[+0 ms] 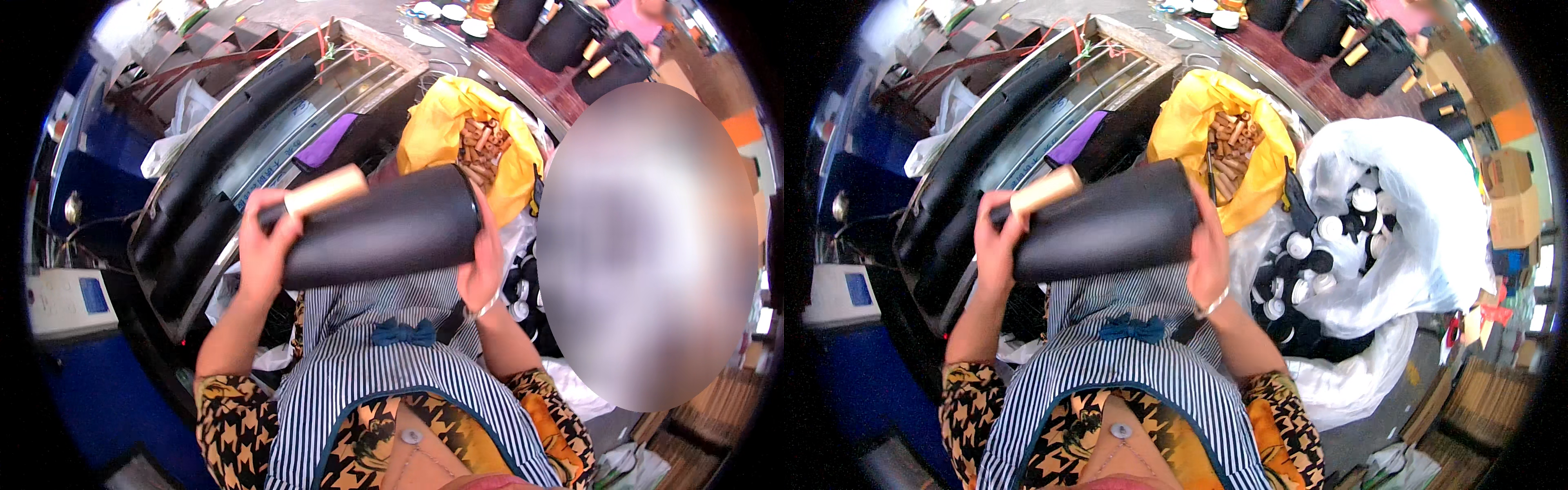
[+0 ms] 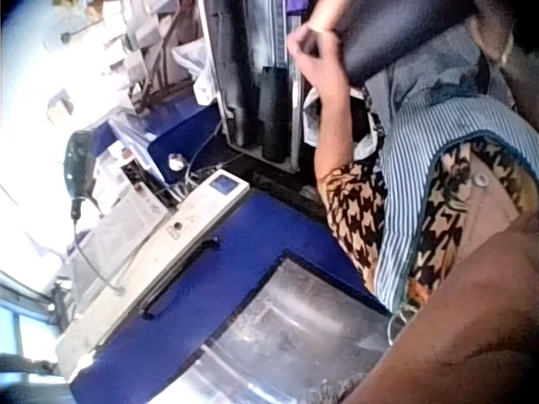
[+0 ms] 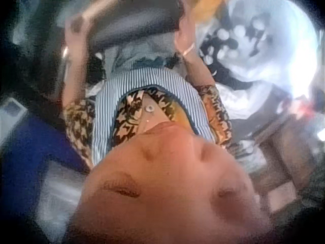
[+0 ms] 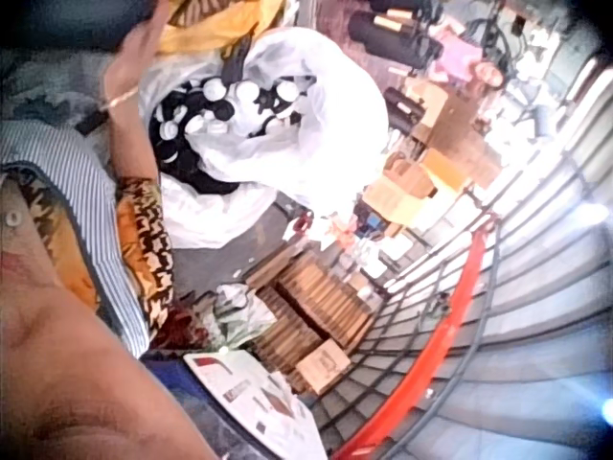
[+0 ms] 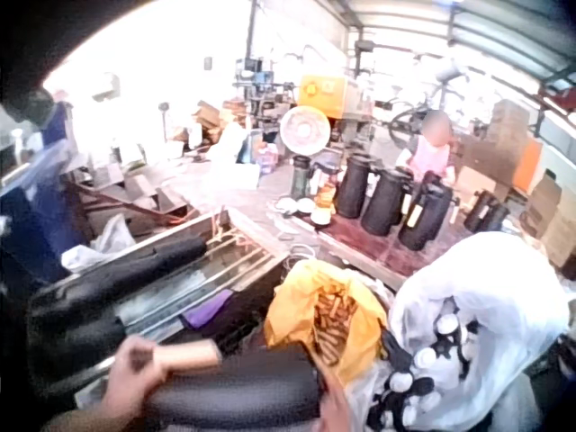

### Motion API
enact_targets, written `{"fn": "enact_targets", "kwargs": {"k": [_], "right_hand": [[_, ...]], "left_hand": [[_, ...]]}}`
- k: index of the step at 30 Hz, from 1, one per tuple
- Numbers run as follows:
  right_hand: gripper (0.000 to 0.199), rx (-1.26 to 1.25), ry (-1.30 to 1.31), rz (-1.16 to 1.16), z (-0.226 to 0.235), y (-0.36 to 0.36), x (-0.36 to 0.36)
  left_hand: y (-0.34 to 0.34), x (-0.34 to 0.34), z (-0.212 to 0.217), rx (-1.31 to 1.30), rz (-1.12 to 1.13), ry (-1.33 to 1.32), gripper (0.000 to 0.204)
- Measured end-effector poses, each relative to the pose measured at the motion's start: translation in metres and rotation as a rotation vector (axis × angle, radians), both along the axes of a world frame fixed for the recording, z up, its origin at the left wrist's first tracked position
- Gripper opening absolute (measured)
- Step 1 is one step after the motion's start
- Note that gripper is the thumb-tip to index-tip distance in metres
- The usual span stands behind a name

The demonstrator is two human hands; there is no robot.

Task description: The person assembles black canisters by inserting wooden sticks, placing lids, and cleaning the exterior with a cloth before placing them on a rack.

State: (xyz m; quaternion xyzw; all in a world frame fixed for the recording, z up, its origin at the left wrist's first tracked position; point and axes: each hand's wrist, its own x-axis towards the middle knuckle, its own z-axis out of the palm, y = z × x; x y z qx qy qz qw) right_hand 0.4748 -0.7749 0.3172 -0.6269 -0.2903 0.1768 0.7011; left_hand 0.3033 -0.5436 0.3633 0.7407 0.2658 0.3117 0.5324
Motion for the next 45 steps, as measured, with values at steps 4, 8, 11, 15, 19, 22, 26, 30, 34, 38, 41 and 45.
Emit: {"fn": "enact_targets", "kwargs": {"k": [4, 8, 11, 15, 19, 22, 26, 30, 34, 38, 41, 45], "right_hand": [[0.056, 0.203, 1.152, 0.224, -0.017, 0.023, 0.024], [0.063, 0.129, 0.267, 0.013, -0.023, 0.005, 0.012], [0.066, -0.110, -0.444, -0.035, -0.024, -0.010, 0.000], [0.059, 0.159, 0.323, 0.078, -0.050, -0.002, 0.025], [0.052, -0.242, 0.927, 0.129, -0.099, -0.018, 0.059], [0.049, -0.383, 0.512, -0.110, -0.127, -0.067, 0.087], [0.036, -1.214, -0.703, -0.881, -0.143, -0.188, 0.146], [0.071, -1.776, -0.340, -0.517, -0.167, -0.259, 0.190], [0.070, -1.672, -0.402, -0.407, -0.169, -0.276, 0.209], [0.064, -1.806, -0.419, -0.457, -0.107, -0.254, 0.197], [0.060, -1.544, -0.759, -0.548, -0.032, -0.196, 0.165], [0.053, -0.855, -1.060, 0.041, 0.054, -0.083, 0.096]], "left_hand": [[-0.047, -0.006, 0.027, 1.519, -0.854, -0.283, 0.005], [-0.016, 0.008, 0.019, 0.624, -0.358, -0.206, 0.014], [0.006, 0.018, 0.003, -0.319, 0.042, 0.059, 0.022], [-0.039, 0.000, -0.002, 0.549, -0.352, -0.032, 0.034], [-0.059, 0.007, 0.004, 1.324, -0.893, -0.181, 0.024], [-0.032, 0.028, -0.011, 0.892, -0.610, 0.030, 0.028], [0.000, 0.023, -0.051, -0.640, 0.167, -0.021, 0.028], [0.001, 0.019, -0.087, -1.251, 0.154, -0.197, 0.023], [0.000, 0.041, -0.108, -1.369, 0.063, -0.422, 0.015], [0.006, 0.050, -0.106, -1.578, 0.172, -0.514, 0.017], [-0.008, 0.050, -0.096, -1.573, 0.177, -0.474, 0.015], [-0.038, 0.061, -0.081, -1.588, 0.149, -0.444, 0.015]]}}
